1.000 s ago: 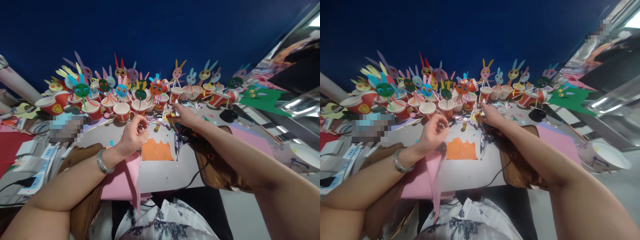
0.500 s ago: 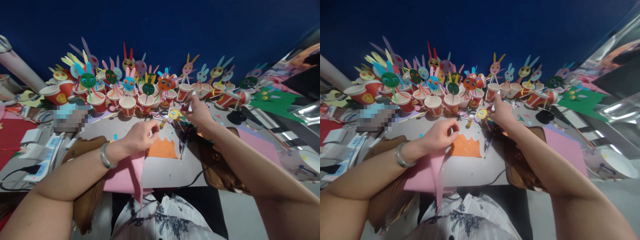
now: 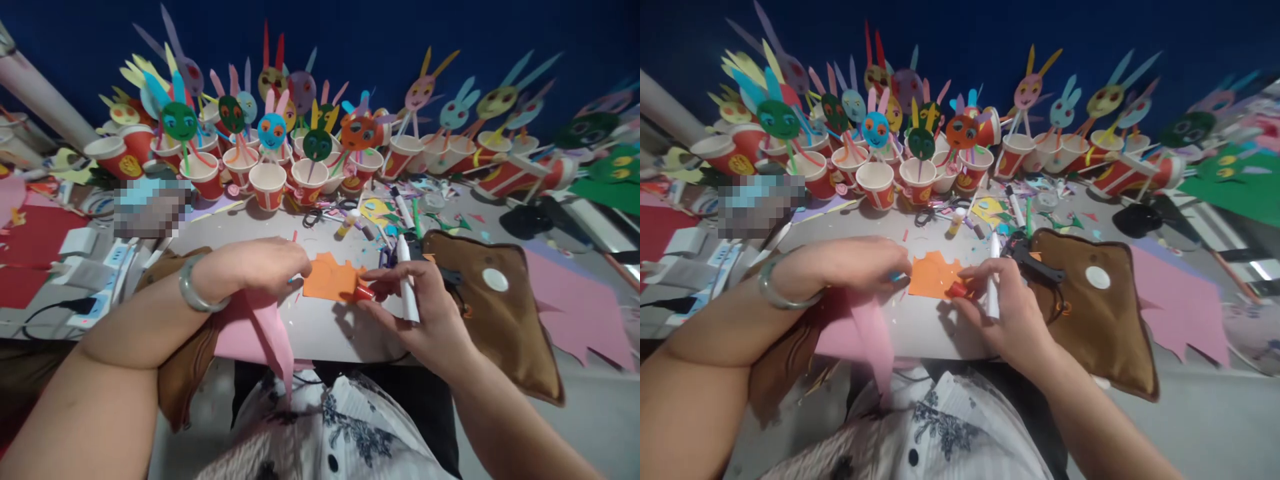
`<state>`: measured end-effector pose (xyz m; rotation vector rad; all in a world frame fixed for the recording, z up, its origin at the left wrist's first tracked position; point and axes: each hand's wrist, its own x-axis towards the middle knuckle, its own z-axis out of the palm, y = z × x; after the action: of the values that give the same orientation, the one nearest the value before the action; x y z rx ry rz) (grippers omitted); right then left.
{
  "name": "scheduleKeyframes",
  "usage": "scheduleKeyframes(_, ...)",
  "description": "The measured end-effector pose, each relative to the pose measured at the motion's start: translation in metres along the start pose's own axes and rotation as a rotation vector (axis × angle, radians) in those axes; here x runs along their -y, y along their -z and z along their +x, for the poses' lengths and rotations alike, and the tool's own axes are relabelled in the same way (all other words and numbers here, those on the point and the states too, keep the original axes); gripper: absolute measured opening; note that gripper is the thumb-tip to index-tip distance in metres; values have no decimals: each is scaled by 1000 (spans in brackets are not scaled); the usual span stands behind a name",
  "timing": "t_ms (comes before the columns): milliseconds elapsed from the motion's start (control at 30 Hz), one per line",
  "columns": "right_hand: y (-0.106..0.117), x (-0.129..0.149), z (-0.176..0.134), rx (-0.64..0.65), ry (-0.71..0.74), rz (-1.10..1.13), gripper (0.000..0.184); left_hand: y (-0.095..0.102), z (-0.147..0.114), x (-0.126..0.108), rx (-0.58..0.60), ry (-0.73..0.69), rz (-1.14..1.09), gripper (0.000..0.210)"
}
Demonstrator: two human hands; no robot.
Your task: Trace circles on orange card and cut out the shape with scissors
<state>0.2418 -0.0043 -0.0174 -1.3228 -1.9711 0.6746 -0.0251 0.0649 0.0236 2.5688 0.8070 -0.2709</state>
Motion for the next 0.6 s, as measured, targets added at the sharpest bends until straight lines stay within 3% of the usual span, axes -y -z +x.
scheduleKeyframes(100,-15,-4,-5,-41,3,26,44,-6,5,6,-48,-84,22,13)
scheduleKeyframes(200,-25,-3,-5,13,24,-9,35,-7,9,6,-19,-130,31,13)
scheduleKeyframes(367,-33,1,-3,69,73,-88,20,0,9,1,102,-73,51,21)
scheduleKeyframes(600,-48,1,0,33,113,-119,24,-5,10,-3,157,-33,103,17)
